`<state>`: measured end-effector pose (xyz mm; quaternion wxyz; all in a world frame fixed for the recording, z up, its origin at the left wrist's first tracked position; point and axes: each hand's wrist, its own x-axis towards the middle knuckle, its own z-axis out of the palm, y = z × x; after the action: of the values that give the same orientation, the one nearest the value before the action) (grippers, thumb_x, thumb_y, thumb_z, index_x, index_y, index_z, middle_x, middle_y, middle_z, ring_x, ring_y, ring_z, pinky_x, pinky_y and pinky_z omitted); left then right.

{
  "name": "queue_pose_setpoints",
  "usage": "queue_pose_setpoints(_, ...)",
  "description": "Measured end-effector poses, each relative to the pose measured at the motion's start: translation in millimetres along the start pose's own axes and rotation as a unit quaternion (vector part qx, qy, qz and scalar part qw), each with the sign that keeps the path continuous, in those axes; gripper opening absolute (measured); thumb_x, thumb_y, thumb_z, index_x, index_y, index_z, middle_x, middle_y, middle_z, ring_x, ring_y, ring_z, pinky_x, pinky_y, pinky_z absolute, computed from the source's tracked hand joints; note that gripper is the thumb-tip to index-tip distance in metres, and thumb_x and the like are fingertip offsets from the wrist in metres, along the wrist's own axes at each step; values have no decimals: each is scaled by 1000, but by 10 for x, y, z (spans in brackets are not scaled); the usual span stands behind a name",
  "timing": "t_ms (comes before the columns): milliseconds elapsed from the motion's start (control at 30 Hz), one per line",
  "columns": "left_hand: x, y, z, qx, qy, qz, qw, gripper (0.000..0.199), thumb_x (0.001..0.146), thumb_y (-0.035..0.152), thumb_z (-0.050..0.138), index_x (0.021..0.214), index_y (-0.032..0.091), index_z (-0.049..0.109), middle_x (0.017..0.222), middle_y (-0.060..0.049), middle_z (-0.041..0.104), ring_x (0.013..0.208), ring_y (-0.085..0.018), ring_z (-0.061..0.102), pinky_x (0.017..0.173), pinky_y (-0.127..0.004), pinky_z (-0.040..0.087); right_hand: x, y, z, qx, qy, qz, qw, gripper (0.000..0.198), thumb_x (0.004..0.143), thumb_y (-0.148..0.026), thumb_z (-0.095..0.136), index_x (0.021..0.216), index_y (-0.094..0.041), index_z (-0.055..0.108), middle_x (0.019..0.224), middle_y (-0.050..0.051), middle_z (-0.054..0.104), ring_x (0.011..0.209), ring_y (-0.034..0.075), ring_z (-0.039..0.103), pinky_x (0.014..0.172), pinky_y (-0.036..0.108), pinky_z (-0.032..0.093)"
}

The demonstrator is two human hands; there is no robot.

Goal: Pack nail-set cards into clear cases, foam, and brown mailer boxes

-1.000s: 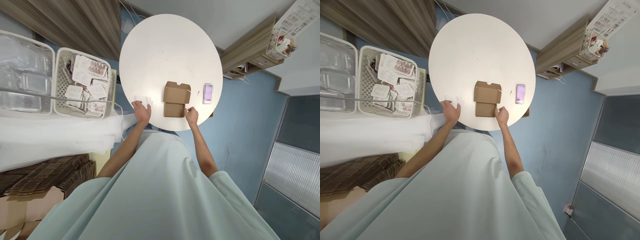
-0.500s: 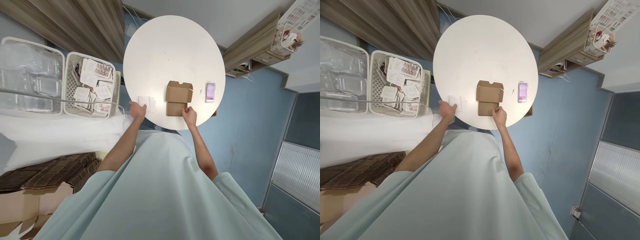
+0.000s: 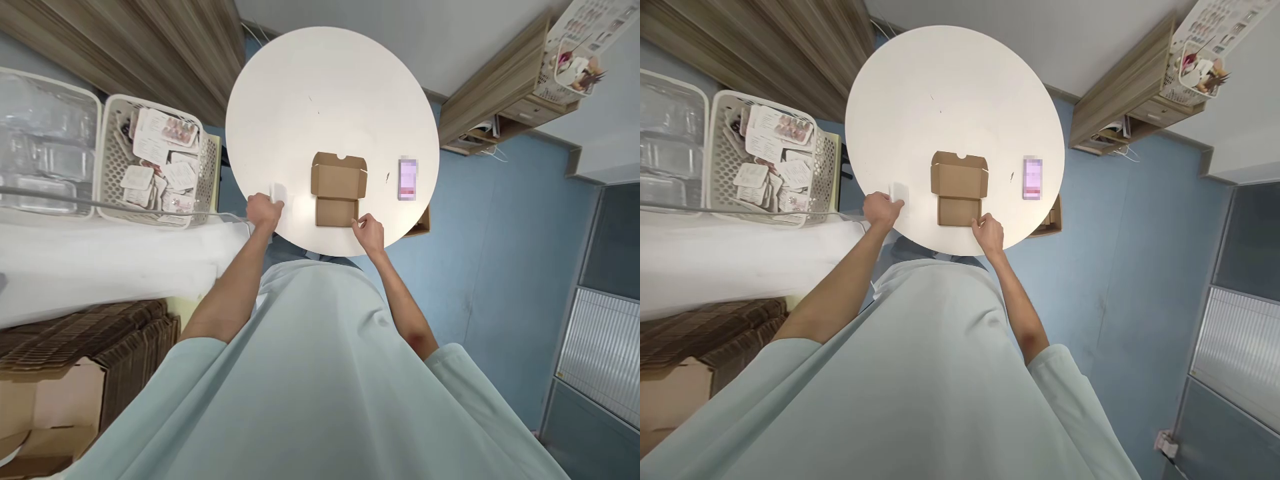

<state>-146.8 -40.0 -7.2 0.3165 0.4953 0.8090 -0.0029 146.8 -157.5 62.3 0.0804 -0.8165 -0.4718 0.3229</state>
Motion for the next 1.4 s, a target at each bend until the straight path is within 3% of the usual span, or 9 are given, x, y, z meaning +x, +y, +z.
queue_pose_setpoints(133, -269, 118, -50, -75, -6, -6, 997, 32, 80, 33, 86, 105, 19, 73, 115, -12, 78, 116, -32, 74, 106, -45, 59, 23, 44, -35, 50, -16, -16, 998, 16, 104, -39, 68, 96, -25, 65, 85, 3, 76, 90, 27, 76, 85, 37, 57)
queue_pose_setpoints(233, -505, 99, -142, -193, -108, 12, 975, 25, 79, 36, 87, 89, 21, 70, 87, -6, 72, 90, -26, 72, 82, -38, 59, 58, 38, -51, 163, -59, -15, 985, 21, 102, -45, 72, 102, -24, 70, 99, 4, 81, 96, 24, 77, 89, 35, 60)
queue_pose_setpoints(400, -790, 113, -197, -349, -289, 46, 890, 30, 82, 45, 85, 81, 23, 65, 58, 4, 37, 56, -15, 42, 53, -29, 34, 138, -17, 0, 399, -186, -3, 898, 48, 86, -60, 88, 115, -22, 78, 120, 7, 84, 114, 22, 79, 102, 35, 64)
queue_pose_setpoints(500, -846, 249, -101, -349, -316, 47, 881, 35, 76, 45, 91, 81, 21, 66, 57, 6, 36, 53, -11, 33, 50, -27, 25, 194, -38, 70, 459, -206, 2, 864, 47, 78, -60, 94, 102, -22, 81, 108, 5, 85, 104, 20, 79, 100, 35, 67)
queue_pose_setpoints(567, -850, 368, 5, -330, -308, 39, 892, 37, 73, 44, 94, 82, 20, 67, 59, 5, 44, 53, -10, 35, 49, -27, 25, 243, -33, 128, 455, -174, 12, 873, 40, 76, -55, 97, 90, -21, 80, 94, 3, 83, 92, 19, 78, 97, 36, 68)
queue_pose_setpoints(667, -833, 544, 185, -297, -257, 16, 920, 42, 71, 41, 98, 91, 19, 68, 69, 1, 62, 57, -12, 51, 53, -27, 38, 342, -1, 220, 416, -118, 30, 901, 31, 81, -49, 92, 84, -21, 79, 83, 1, 80, 83, 19, 77, 94, 37, 68)
queue_pose_setpoints(833, -752, 748, 432, -176, -174, 26, 968, 47, 77, 41, 95, 110, 24, 65, 94, -1, 81, 80, -21, 76, 82, -34, 59, 527, 34, 346, 299, -56, 47, 952, 14, 93, -35, 79, 91, -21, 81, 89, 1, 83, 81, 19, 79, 89, 36, 67)
queue_pose_setpoints(1033, -619, 841, 662, -66, -149, 57, 985, 36, 88, 40, 86, 116, 24, 70, 112, -8, 84, 114, -32, 79, 99, -41, 58, 657, -26, 423, 170, -37, 35, 984, 12, 97, -27, 73, 93, -22, 84, 96, 5, 85, 95, 25, 82, 97, 38, 63)
queue_pose_setpoints(1400, -605, 890, 884, 62, -150, 94, 982, 39, 98, 52, 74, 120, 19, 79, 120, -23, 78, 124, -50, 70, 103, -60, 56, 740, -2, 496, 25, -91, -42, 995, 28, 103, -16, 56, 99, -21, 83, 98, 8, 84, 101, 27, 76, 96, 36, 57)
